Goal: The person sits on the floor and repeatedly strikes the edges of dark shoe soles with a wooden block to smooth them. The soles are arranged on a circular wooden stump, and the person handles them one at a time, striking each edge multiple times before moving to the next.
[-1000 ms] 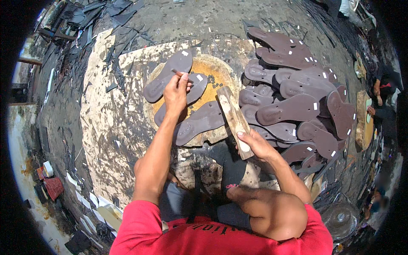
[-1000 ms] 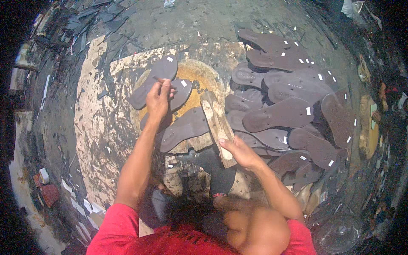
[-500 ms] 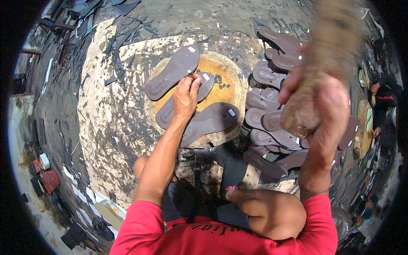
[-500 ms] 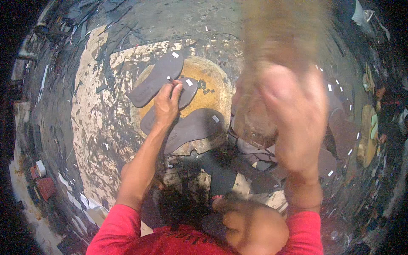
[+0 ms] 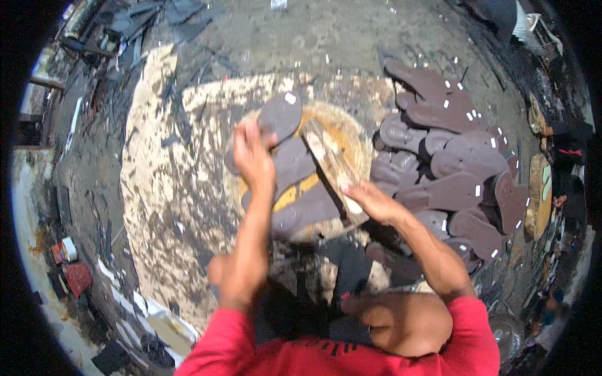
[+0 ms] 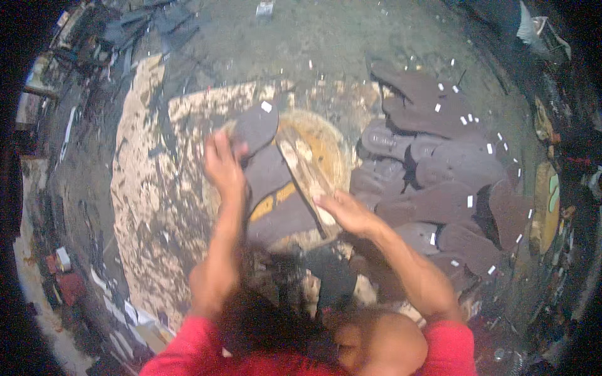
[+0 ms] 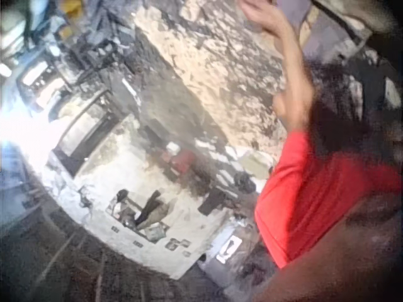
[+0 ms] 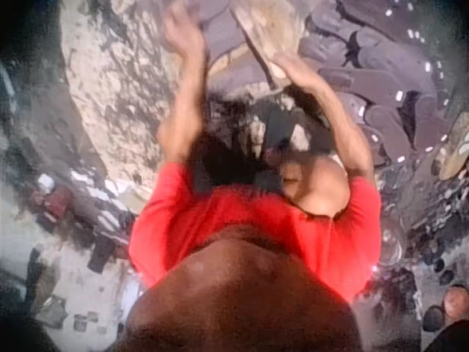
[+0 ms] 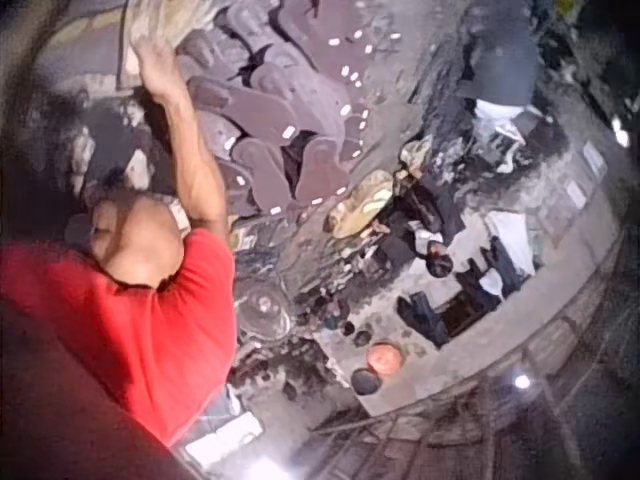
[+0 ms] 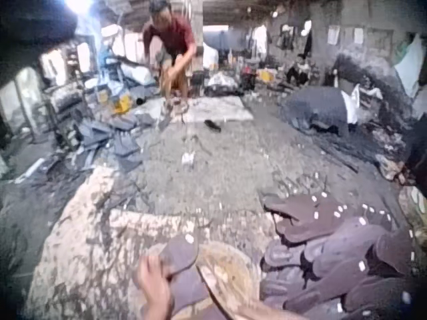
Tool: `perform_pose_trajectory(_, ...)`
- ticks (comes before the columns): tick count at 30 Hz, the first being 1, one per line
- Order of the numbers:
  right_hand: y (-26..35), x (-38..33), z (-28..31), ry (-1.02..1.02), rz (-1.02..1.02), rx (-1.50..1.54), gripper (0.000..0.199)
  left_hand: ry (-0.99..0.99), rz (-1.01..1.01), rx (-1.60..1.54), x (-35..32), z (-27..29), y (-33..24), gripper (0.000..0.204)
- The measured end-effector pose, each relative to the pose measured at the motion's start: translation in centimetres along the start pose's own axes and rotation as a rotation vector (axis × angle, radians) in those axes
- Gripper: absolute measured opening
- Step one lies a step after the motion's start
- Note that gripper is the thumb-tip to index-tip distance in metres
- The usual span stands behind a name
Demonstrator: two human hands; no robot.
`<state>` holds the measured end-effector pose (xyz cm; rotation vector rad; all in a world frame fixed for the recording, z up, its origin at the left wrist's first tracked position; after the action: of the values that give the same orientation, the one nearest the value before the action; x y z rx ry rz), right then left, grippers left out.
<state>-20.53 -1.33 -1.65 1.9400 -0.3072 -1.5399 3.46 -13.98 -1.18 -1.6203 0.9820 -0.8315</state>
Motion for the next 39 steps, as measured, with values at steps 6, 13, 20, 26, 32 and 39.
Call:
perform_pose_trajectory(6,0.3,-1.1,-0.6,-0.015,0.076,0.126,0.058,0.376,-0.131,0.640,7.2,-1.8,2.1,0.035)
perform_pose_trajectory(13,2.0,-4.1,-0.6,-0.152,0.192,0.397,0.043,0.405,-0.301,0.754,4.9,-0.2,2.8,0.023)
perform_pose_trajectory(20,3.2,-4.7,0.5,-0.200,0.228,0.423,0.044,0.474,-0.073,0.428,3.9,-1.5,2.7,0.031)
perform_pose_trajectory(26,3.7,-4.5,0.0,-0.194,0.255,0.351,0.044,0.480,-0.131,0.547,3.7,-1.5,3.2,0.029)
perform_pose_trajectory(32,15.3,-9.8,-0.7,-0.304,0.483,0.148,0.047,0.493,-0.295,0.631,3.1,-1.9,2.7,0.021)
perform_pose_trajectory(39,15.3,-4.8,-3.5,-0.677,0.901,-0.769,0.066,0.569,-0.704,0.713,2.8,-0.7,4.7,0.023)
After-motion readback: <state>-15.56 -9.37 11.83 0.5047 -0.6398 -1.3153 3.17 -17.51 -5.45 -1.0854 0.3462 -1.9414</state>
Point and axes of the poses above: each hand's wrist, its own x-axis towards the middle knuckle, its own z-axis out of the back of the hand, y = z × x, the point moved 1 cm from there along x, towards the middle knuckle, and after that the axes turned 7 degrees about -z, right-handed, at the moved point
